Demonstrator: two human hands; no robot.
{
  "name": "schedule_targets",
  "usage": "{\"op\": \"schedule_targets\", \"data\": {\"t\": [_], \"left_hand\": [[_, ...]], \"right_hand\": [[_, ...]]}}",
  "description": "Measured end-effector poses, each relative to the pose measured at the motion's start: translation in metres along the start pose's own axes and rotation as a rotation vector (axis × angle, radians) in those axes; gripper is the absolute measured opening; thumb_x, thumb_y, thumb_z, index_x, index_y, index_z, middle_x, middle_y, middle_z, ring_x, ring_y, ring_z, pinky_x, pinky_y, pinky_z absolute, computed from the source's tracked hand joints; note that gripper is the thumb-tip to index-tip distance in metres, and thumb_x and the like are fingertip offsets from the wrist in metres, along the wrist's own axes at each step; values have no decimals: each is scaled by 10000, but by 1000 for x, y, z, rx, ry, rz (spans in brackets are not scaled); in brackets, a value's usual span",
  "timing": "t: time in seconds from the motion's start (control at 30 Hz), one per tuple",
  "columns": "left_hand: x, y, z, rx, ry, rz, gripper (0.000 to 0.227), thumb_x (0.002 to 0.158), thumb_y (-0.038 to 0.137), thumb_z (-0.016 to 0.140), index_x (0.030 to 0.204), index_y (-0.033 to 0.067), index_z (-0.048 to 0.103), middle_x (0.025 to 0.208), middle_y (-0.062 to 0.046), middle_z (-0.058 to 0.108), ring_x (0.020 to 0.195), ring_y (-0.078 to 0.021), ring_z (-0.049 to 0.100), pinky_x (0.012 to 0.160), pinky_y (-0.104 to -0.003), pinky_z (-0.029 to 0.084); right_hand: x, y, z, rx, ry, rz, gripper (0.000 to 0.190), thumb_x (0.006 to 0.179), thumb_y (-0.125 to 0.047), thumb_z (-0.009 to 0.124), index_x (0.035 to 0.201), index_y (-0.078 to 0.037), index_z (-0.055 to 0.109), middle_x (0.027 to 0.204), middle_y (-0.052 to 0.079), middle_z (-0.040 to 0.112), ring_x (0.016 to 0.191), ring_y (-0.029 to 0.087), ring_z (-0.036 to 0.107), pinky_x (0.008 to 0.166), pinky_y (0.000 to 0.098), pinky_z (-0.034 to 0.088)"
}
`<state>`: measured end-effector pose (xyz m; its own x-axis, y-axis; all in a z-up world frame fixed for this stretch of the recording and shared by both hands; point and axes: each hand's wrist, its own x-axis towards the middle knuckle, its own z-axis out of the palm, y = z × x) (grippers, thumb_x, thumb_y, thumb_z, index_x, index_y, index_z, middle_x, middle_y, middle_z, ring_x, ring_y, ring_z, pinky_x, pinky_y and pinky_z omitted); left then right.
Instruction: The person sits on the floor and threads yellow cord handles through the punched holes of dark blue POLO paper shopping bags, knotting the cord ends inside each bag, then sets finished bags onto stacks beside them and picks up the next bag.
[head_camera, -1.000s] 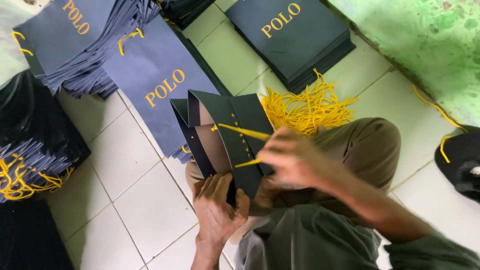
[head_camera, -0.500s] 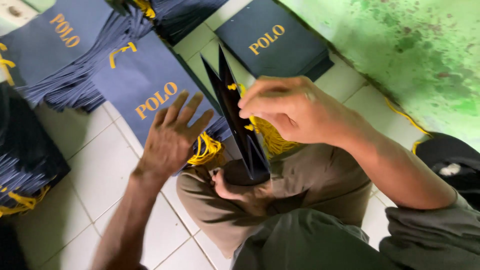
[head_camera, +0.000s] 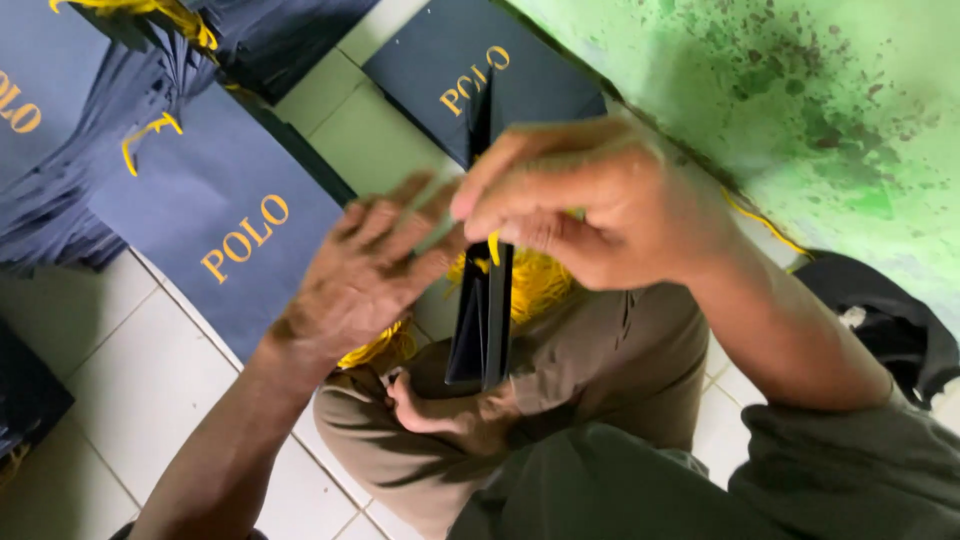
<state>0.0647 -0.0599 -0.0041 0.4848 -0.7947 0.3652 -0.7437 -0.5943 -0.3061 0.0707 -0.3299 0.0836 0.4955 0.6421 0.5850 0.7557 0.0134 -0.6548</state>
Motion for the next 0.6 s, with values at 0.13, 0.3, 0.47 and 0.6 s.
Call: {"op": "schedule_targets", "data": {"t": [0.13,0.3,0.47,0.6], "left_hand": [[19,-13,-4,-124,7,61,356,905,141,716,1256,161,657,1495,-64,492,1403,-241,453,1025,-380,482],[14,-34,-10,-25,-38,85,174,883,130,725,1042,174,669,1498,-9,493,1431,-217,411,1037,-352,478],[1,-51,-15,282,-92,71,472,957,218,605,1401,324,484,1545,189,485,1568,-104,171,1353,-355,47],[1,-61,-47,-154,-182,-60,294,817,178,793,1081,143,668,1098,-2,707,1231,-236,647,1049,-412,486]], "right_hand": [[-3,4,-7,11,-4,14,175,887,166,625,1000,60,707,1096,161,715,636,142,581,592,268,443],[-20,22,-25,5,64,15,156,903,124,671,984,-1,720,1106,157,741,493,65,458,489,220,358],[-39,54,-64,-43,184,-28,87,916,166,645,925,79,651,1128,251,713,418,32,269,433,191,255],[-59,61,-89,-171,261,140,138,1008,312,586,1075,192,577,1153,367,690,872,325,708,695,298,497]]}}
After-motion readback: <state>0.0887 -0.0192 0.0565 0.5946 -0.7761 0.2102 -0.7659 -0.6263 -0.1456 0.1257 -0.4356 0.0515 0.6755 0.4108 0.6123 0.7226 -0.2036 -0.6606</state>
